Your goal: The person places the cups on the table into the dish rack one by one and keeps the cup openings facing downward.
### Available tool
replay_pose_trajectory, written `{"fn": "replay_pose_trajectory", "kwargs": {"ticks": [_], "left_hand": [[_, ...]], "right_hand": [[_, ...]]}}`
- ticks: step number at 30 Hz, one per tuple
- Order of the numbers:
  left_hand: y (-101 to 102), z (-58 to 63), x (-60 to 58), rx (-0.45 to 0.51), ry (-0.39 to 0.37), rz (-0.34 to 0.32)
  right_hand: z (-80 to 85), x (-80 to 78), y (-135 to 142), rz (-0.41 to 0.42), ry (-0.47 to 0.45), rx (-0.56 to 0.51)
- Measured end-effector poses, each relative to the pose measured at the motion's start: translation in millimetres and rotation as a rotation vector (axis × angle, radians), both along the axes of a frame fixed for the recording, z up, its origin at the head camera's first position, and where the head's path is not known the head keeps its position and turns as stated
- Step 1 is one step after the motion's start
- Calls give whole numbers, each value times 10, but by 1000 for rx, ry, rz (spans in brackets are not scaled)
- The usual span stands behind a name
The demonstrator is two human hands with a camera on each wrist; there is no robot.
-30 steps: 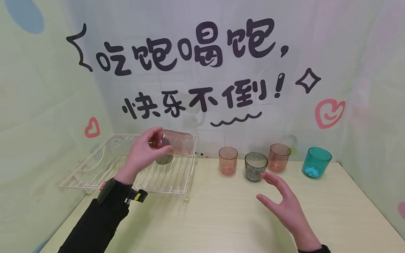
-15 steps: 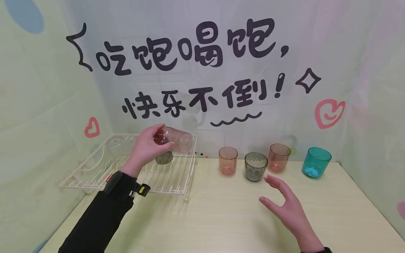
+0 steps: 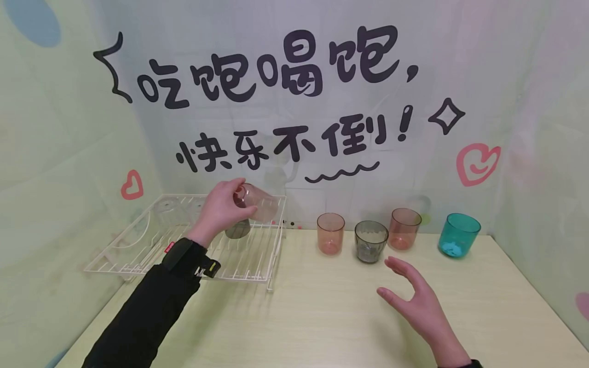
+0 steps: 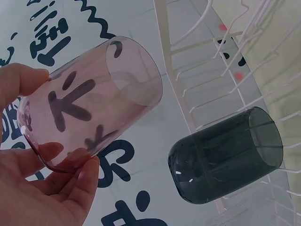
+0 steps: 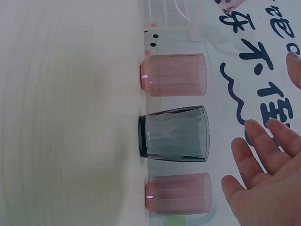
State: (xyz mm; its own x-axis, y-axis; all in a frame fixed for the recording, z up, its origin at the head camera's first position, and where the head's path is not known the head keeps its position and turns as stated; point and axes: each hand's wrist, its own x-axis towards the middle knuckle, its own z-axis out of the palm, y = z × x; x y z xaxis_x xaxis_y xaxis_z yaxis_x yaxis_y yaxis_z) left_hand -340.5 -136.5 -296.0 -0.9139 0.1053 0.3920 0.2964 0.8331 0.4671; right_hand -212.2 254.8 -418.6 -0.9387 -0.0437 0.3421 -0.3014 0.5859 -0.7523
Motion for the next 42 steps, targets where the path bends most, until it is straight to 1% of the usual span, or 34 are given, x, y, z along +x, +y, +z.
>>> {"fn": "replay_pose_trajectory", "kwargs": {"ticks": [5, 11, 14, 18, 21, 25, 28, 35, 42], "left_hand": [[9, -19, -43, -19, -31, -8], [21, -56, -111, -43, -60, 5], [21, -79, -148, -53, -74, 8], [25, -98, -198, -76, -79, 7], [30, -107, -237, -107, -77, -1], [38, -125, -293, -146, -76, -10], [42, -145, -321, -157, -88, -10], [76, -180, -345, -164, -140, -13], [116, -232, -380, -206, -169, -22]], "right_hand": [[-19, -13, 37, -11, -22, 12], [-45, -23, 83, -30, -38, 45], [-44, -27, 102, -34, -66, 58], [-38, -33, 126, -37, -110, 74], [-43, -43, 144, -36, -114, 89], [-60, -62, 182, -31, -86, 115], [-77, -75, 220, -30, -64, 132], [-110, -105, 316, -33, -83, 165], [-150, -136, 335, -30, 18, 230]]}}
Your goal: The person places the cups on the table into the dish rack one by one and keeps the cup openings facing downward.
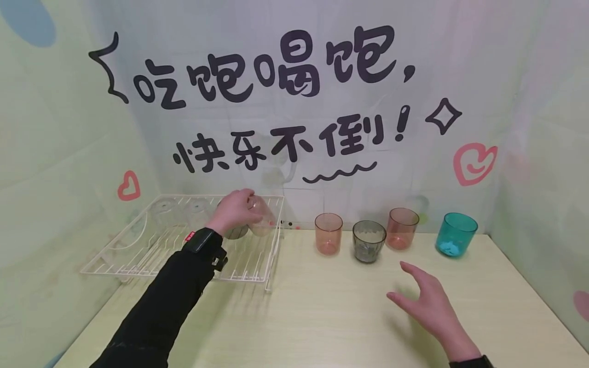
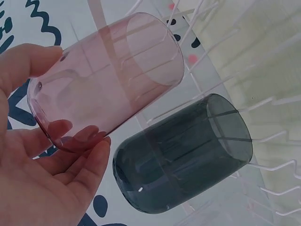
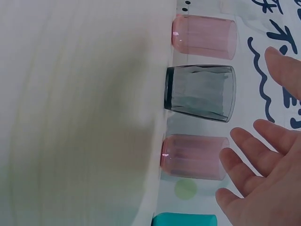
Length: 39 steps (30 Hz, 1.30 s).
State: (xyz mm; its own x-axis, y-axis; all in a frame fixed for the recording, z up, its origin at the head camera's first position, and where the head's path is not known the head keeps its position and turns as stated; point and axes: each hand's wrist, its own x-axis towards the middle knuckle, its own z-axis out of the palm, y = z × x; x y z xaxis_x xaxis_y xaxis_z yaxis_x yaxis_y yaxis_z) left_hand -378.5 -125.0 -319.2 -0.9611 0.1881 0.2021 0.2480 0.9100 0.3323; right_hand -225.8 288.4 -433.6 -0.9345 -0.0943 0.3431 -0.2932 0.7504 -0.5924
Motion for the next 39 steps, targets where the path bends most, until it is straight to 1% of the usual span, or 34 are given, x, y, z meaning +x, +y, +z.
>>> {"fn": "replay_pose_trajectory", "kwargs": {"ticks": [5, 12, 14, 20, 28, 33, 39], "left_hand": [[20, -55, -31, -14, -25, 0], [55, -69, -43, -73, 0, -25], [62, -77, -42, -75, -6, -25], [85, -111, -50, -50, -33, -26], [116, -143, -75, -56, -64, -26], [131, -169, -112, -20, -80, -20], [157, -206, -157, 26, -75, -25]], "right_hand": [[-9, -14, 0, 3, 44, 32], [-32, -21, 6, -17, 92, 64], [-30, -19, -1, -20, 99, 75], [-54, -29, 2, -25, 93, 99], [-80, -27, -7, -38, 91, 128], [-91, -22, -10, -42, 104, 138], [-91, -20, -6, -38, 125, 132]]}}
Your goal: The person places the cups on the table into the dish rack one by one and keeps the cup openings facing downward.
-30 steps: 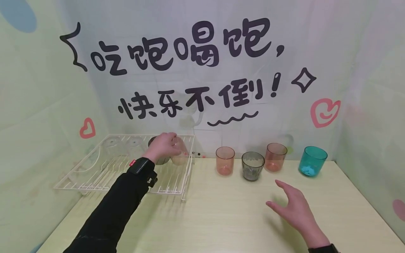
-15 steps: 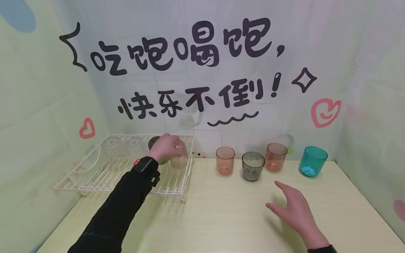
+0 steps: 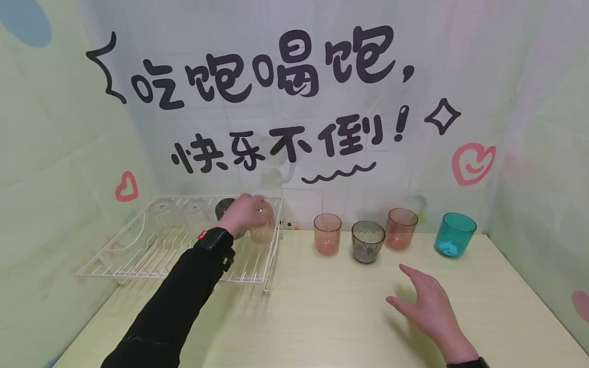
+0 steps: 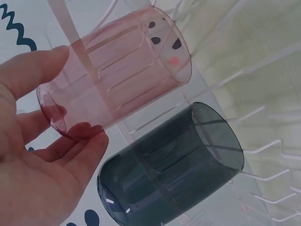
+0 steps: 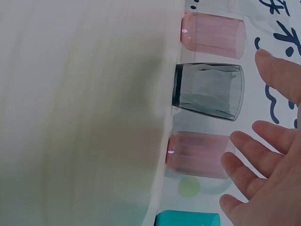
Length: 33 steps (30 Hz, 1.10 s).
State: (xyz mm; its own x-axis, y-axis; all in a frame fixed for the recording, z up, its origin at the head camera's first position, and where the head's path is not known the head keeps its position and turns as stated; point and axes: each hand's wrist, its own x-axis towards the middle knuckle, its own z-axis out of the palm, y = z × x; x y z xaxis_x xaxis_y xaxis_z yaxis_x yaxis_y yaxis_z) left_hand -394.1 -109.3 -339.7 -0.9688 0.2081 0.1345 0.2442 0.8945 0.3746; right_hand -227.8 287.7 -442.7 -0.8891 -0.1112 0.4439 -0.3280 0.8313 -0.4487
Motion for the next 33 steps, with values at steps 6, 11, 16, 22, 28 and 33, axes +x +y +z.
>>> {"fn": "replay_pose_trajectory", "kwargs": {"ticks": [6, 11, 16, 22, 28, 33], "left_hand": [[2, -27, -17, 1, 3, 4], [-8, -33, -20, -20, 9, 11], [-28, -14, 5, -8, 5, 22], [-55, 72, 64, -23, 27, 12], [-43, 175, 138, -65, 50, -10], [-40, 227, 188, -110, 61, -30]], "right_hand": [[-12, -2, -7, 5, 2, 7], [-22, 1, -10, 2, -13, 15], [-15, -3, -9, -3, -22, 25], [38, -18, 10, 6, 16, 33], [75, -58, 36, 12, 31, 50], [81, -83, 50, 12, 35, 63]]}}
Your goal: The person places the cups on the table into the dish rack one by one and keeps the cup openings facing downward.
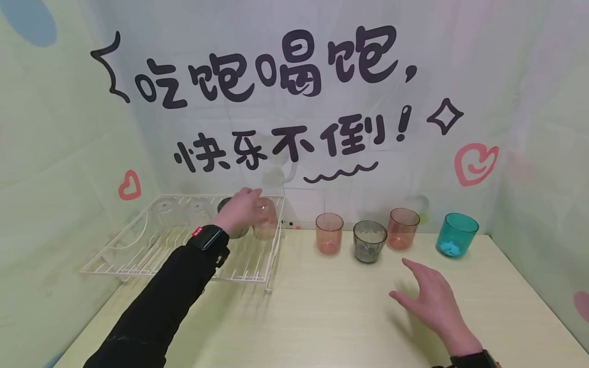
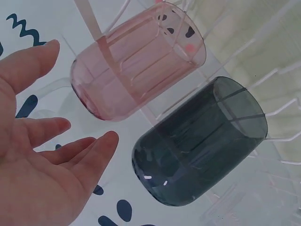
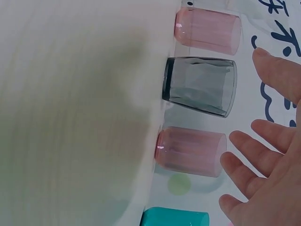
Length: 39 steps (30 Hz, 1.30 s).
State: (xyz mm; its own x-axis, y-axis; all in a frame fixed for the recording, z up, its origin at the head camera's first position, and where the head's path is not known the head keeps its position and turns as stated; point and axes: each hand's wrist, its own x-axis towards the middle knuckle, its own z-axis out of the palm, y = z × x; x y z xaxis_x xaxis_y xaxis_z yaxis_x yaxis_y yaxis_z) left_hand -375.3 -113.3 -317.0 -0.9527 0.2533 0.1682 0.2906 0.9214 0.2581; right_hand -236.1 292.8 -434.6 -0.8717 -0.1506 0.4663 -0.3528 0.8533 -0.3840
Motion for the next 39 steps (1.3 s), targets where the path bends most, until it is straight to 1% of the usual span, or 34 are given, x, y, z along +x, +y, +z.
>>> {"fn": "replay_pose_trajectory", "kwargs": {"ticks": [4, 7, 12, 19, 22, 26, 33, 39], "left_hand": [[-29, 27, 18, -23, 7, -9], [-57, 47, 38, -31, 21, 1], [-113, 73, 100, -6, 35, 16], [-188, 93, 227, 53, 34, -16], [-203, 92, 262, 52, 31, -26], [-219, 93, 294, 46, 28, -20], [-218, 148, 377, 63, 28, -10], [-224, 186, 440, 78, 17, -19]], "right_hand": [[9, -17, 8, 0, 4, 10], [17, -25, 16, -4, 12, 18], [24, -37, 30, -8, 23, 21], [29, -41, 45, -9, 12, 27], [24, -40, 53, -12, 5, 32], [16, -40, 59, -14, -4, 34], [12, -24, 60, -22, -26, 29], [6, -11, 65, -34, -42, 37]]}}
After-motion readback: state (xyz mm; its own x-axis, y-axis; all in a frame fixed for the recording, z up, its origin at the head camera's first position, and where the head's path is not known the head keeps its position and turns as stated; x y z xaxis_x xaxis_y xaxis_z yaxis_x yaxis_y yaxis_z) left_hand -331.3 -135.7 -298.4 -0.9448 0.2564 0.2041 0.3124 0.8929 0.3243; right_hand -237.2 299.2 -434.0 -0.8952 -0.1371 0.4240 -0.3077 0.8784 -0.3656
